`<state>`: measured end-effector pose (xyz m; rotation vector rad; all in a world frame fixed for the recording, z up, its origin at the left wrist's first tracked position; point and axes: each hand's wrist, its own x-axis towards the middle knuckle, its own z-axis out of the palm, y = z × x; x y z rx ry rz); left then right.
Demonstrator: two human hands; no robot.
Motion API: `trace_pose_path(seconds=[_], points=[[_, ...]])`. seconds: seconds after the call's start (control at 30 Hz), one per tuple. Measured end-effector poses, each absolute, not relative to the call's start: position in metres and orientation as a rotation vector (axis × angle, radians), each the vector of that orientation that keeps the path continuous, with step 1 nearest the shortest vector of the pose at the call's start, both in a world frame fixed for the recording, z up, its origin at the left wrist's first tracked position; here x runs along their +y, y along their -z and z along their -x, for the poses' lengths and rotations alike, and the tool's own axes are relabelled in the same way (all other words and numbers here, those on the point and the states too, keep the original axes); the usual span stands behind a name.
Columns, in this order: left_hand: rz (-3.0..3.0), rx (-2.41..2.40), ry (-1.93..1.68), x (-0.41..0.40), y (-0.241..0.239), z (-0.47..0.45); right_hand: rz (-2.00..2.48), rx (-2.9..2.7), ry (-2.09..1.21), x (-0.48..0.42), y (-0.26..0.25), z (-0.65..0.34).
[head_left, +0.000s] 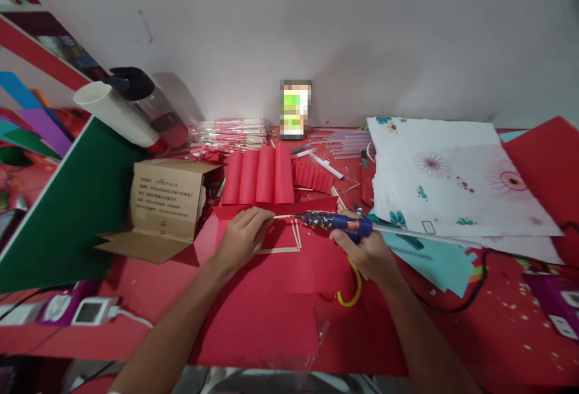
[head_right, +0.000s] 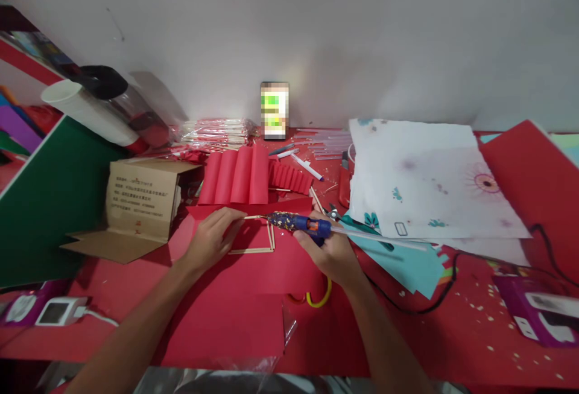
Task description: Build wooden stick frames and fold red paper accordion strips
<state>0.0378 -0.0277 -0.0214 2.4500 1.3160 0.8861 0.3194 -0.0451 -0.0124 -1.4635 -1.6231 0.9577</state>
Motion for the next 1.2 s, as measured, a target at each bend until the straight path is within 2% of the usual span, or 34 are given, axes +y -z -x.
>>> trace_pose_path(seconds=[0.4, 1.2], points=[[-2.462, 1.302, -0.907, -0.0285, 0.0193, -0.0387, 1.498, -1.667, -0.846, -0.0457, 0.0187, -0.3177], [-2.481, 1.282, -0.934, -0.0279, 0.0208, -0.0389, 1.536, -1.684, -0.842, -0.045, 0.0155, -0.3164]])
